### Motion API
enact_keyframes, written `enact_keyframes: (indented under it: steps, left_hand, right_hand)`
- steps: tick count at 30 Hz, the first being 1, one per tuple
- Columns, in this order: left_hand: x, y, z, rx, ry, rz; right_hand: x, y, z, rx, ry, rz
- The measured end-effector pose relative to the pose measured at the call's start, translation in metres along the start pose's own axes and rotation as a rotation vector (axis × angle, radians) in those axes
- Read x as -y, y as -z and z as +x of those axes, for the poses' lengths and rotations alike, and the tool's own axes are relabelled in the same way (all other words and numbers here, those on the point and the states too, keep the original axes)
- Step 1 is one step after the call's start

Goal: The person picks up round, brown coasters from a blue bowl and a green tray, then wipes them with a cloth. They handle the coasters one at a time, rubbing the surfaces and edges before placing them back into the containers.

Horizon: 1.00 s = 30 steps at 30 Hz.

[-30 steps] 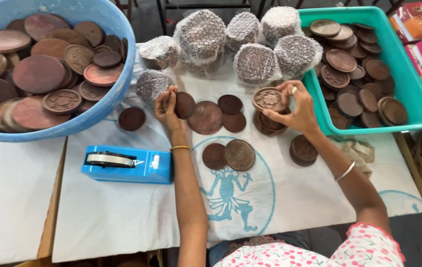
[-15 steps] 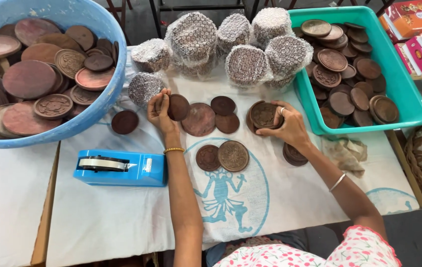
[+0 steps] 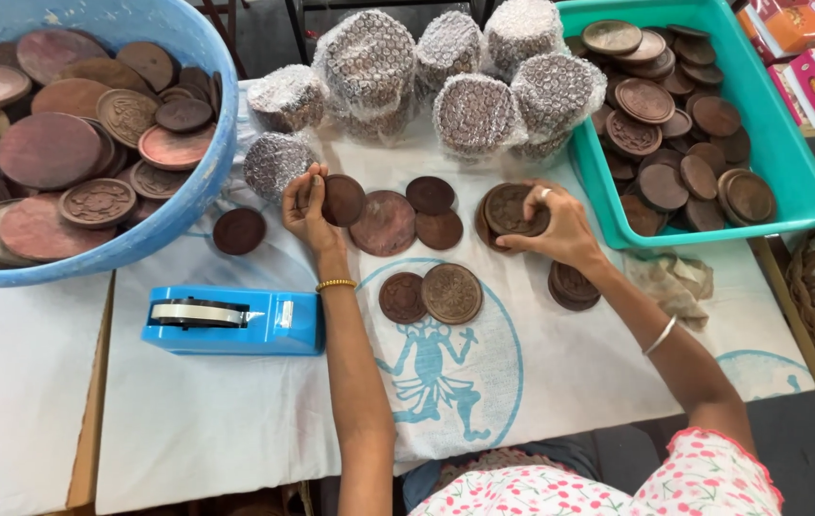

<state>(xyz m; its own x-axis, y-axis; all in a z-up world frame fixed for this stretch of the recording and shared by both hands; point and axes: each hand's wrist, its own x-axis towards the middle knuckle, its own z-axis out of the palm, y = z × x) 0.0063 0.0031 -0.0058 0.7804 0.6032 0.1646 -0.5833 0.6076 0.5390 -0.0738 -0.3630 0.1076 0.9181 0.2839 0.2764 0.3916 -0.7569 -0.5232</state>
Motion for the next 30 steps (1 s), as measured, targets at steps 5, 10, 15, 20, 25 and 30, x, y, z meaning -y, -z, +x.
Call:
enact_keyframes:
  steps: [5, 10, 15, 20, 25, 30]
  left_hand:
    - [0.005, 0.005, 0.003, 0.028, -0.021, -0.009]
    - [0.004, 0.004, 0.001, 0.013, -0.017, 0.006]
    - [-0.004, -0.005, -0.002, 0.006, -0.012, 0.083]
    - [-0.013, -0.017, -0.012, 0.104, -0.081, 0.495]
    - [-0.022, -0.032, -0.022, 0.117, -0.224, 0.873]
    - [-0.028, -0.035, -0.028, 0.137, -0.272, 1.075]
  right_hand:
    - [0.008, -0.002, -0.003, -0.047, -0.034, -0.007]
    - [0.018, 0.0, -0.006, -0.001, -0.08, -0.082]
    - [0.042, -0.007, -0.019, -0.206, 0.149, -0.1]
    - [0.077, -0.012, -0.021, 0.028, 0.157, -0.05]
    - [0.088, -0.018, -0.026, 0.348, 0.04, 0.018]
    - [0.108, -0.006, -0.036, 0.717, 0.008, -0.29]
